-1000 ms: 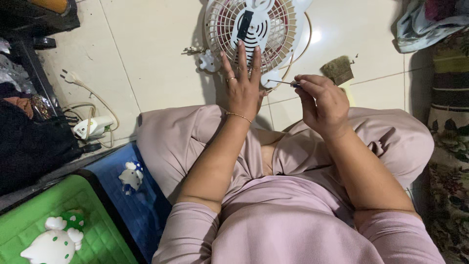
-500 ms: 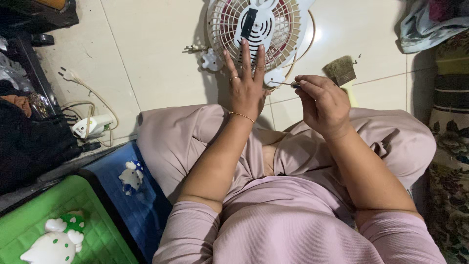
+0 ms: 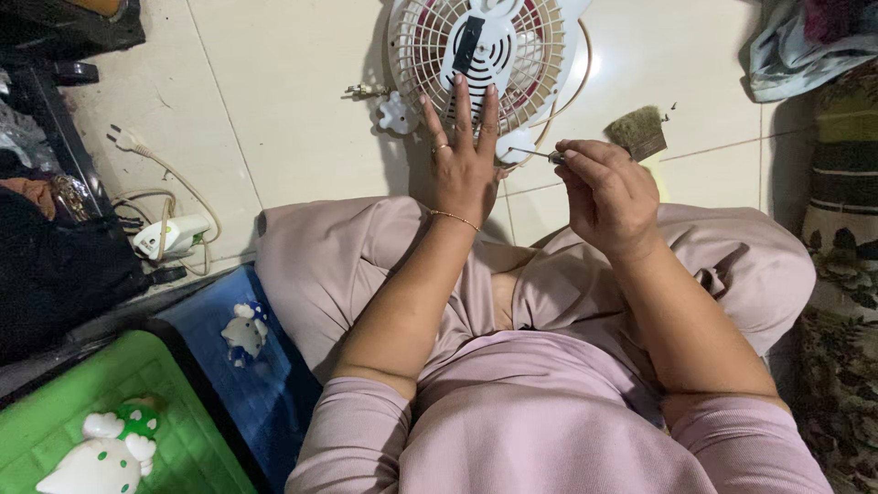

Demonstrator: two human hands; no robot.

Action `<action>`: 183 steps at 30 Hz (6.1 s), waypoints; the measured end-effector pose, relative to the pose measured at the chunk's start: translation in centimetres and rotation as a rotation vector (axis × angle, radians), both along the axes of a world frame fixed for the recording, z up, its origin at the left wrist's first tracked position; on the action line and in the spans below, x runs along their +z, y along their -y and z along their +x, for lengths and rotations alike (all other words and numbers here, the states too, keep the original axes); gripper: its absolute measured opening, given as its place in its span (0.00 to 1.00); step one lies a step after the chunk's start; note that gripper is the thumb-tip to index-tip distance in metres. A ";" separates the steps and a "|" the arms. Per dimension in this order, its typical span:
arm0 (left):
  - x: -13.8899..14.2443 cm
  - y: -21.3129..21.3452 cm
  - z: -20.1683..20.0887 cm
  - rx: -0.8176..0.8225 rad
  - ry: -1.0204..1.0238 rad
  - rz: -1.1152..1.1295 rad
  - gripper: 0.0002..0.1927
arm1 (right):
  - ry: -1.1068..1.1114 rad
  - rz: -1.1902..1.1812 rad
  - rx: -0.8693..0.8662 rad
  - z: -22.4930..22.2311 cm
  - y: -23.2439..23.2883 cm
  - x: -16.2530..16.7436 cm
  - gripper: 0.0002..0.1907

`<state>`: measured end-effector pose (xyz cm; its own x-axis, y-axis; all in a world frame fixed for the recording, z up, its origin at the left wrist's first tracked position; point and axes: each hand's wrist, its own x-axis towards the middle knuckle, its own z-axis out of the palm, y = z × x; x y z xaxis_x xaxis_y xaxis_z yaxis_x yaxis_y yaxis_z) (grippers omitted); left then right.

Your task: The person sits on the floor and services a small cat-shaped desk fan. They remove the front grille, unscrew the rear housing with a screwdriver, brush dust from the blades and housing, then reattach the grille and press the decorative pieces back into place.

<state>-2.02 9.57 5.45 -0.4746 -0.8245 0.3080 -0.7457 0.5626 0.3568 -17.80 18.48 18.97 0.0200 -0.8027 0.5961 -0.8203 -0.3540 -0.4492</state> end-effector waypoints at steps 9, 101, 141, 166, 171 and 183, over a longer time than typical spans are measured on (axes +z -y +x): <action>0.0 -0.1 0.1 0.024 0.061 -0.076 0.61 | 0.009 -0.013 0.036 0.2 0.2 0.1 0.15; -0.6 -0.4 -0.8 0.089 0.135 -0.109 0.51 | -0.006 0.019 0.068 -0.3 -0.6 -4.2 0.28; 1.4 -0.3 -0.5 -0.008 -0.048 0.059 0.64 | -0.013 -0.055 0.071 0.7 0.2 -4.9 0.18; 2.1 -0.4 -0.3 -0.019 -0.091 0.080 0.61 | -0.011 -0.054 0.045 1.4 1.0 -3.4 0.17; 2.0 -0.4 -0.3 -0.011 -0.078 0.080 0.61 | -0.007 -0.036 0.082 1.2 1.0 -3.4 0.17; 1.9 -0.3 -0.4 -0.018 -0.028 0.114 0.64 | 0.012 -0.033 0.041 1.3 0.8 -3.9 0.16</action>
<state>-2.44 9.92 7.33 -0.4820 -0.8466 0.2256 -0.7251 0.5300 0.4397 -16.49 17.69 15.08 0.0449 -0.7812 0.6227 -0.7994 -0.4019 -0.4466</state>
